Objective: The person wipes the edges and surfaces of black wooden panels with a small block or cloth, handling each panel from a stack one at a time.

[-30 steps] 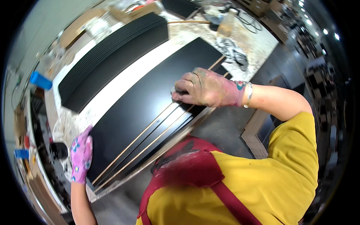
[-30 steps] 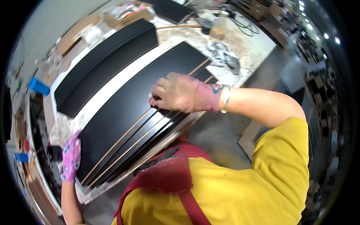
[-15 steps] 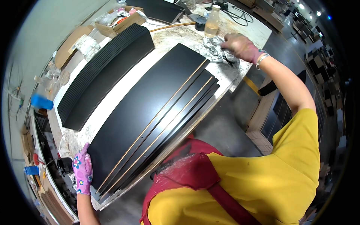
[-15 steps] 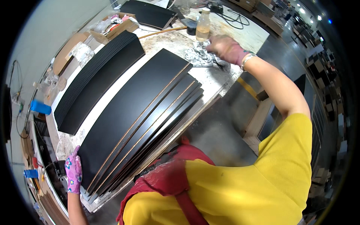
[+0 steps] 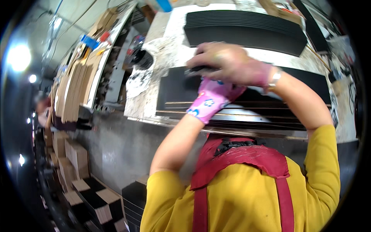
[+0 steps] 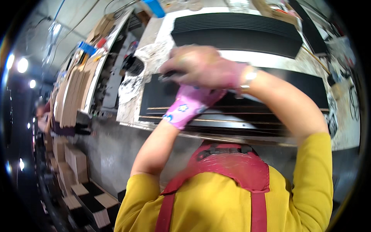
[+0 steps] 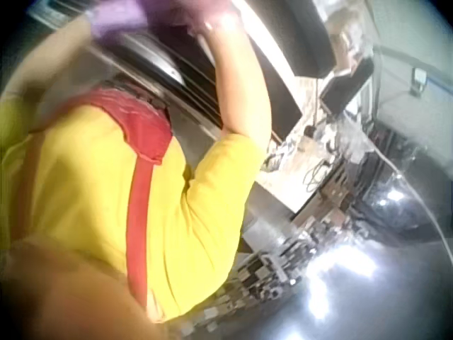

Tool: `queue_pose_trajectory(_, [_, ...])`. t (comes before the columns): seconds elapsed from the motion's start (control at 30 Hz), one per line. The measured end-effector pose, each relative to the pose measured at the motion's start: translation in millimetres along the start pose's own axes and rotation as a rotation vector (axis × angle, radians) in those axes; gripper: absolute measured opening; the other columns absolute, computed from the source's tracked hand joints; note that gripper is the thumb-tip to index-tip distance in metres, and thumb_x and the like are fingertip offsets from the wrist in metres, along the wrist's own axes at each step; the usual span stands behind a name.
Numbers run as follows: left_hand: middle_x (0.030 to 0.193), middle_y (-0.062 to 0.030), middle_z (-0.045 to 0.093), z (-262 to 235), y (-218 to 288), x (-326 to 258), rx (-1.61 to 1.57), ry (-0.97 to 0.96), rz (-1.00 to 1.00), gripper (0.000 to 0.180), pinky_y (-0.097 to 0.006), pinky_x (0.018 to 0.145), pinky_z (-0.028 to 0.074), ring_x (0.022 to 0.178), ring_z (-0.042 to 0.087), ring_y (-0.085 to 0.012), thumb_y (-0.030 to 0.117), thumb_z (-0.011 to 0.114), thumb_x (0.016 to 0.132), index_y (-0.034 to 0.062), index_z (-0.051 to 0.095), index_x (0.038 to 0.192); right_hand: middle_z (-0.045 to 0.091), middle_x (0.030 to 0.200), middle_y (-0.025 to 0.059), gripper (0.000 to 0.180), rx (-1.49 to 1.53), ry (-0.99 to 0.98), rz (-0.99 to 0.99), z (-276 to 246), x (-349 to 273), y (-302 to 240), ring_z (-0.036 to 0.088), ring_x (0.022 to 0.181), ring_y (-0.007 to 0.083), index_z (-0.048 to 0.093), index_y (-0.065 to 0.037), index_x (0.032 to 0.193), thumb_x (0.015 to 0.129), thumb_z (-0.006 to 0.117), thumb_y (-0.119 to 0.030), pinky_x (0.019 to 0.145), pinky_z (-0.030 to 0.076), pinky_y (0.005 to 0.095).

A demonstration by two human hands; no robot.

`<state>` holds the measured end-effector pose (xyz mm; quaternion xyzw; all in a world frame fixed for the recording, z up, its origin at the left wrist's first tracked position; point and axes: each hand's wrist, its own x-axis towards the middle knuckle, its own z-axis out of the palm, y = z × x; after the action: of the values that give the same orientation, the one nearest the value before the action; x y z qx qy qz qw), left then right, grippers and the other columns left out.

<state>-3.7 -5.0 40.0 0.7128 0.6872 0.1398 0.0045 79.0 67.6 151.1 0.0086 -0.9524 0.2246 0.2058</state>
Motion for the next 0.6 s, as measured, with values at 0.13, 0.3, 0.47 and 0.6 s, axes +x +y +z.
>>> queue_pose_trajectory(0.13, [0.155, -0.0148, 0.038, 33, -27, -5, 0.129, 0.09, 0.146, 0.066, -0.049, 0.119, 0.025, 0.145, 0.033, -0.0305, 0.05, 0.044, 0.1, 0.0164, 0.03, 0.155, 0.067, 0.101, 0.0128, 0.026, 0.069, -0.247, -0.2, 80, 73, -24, 0.066, 0.1, 0.0331, 0.073, -0.012, 0.106, 0.081, 0.067, -0.013, 0.083, 0.053, 0.0435])
queue_pose_trajectory(0.3, [0.156, -0.0131, 0.039, -22, -3, 7, -0.249, -0.206, 0.088, 0.067, -0.05, 0.118, 0.027, 0.143, 0.037, -0.0302, 0.052, 0.049, 0.097, 0.0161, 0.037, 0.152, 0.07, 0.088, 0.0168, 0.015, -0.044, -0.288, -0.385, 99, 90, 0, 0.069, 0.09, 0.0361, 0.075, -0.008, 0.089, 0.077, 0.066, -0.01, 0.08, 0.055, 0.0448])
queue_pose_trajectory(0.47, [0.147, -0.0202, 0.047, -12, 1, -1, -0.121, 0.225, 0.058, 0.072, -0.051, 0.118, 0.026, 0.139, 0.041, -0.0371, 0.056, 0.057, 0.089, 0.0101, 0.048, 0.144, 0.068, 0.09, 0.016, 0.011, -0.516, -0.195, -0.166, 76, 121, 82, 0.068, 0.089, 0.0347, 0.072, -0.005, 0.09, 0.086, 0.065, -0.013, 0.079, 0.056, 0.0438])
queue_pose_trajectory(0.6, [0.144, -0.0203, 0.051, -29, -22, -7, -0.173, 0.065, 0.142, 0.062, -0.05, 0.118, 0.025, 0.139, 0.041, -0.0359, 0.053, 0.049, 0.097, 0.0116, 0.05, 0.144, 0.066, 0.116, 0.0119, 0.031, -0.286, 0.083, 0.127, 14, 60, 88, 0.065, 0.107, 0.0275, 0.068, -0.011, 0.119, 0.089, 0.064, -0.008, 0.09, 0.054, 0.0366])
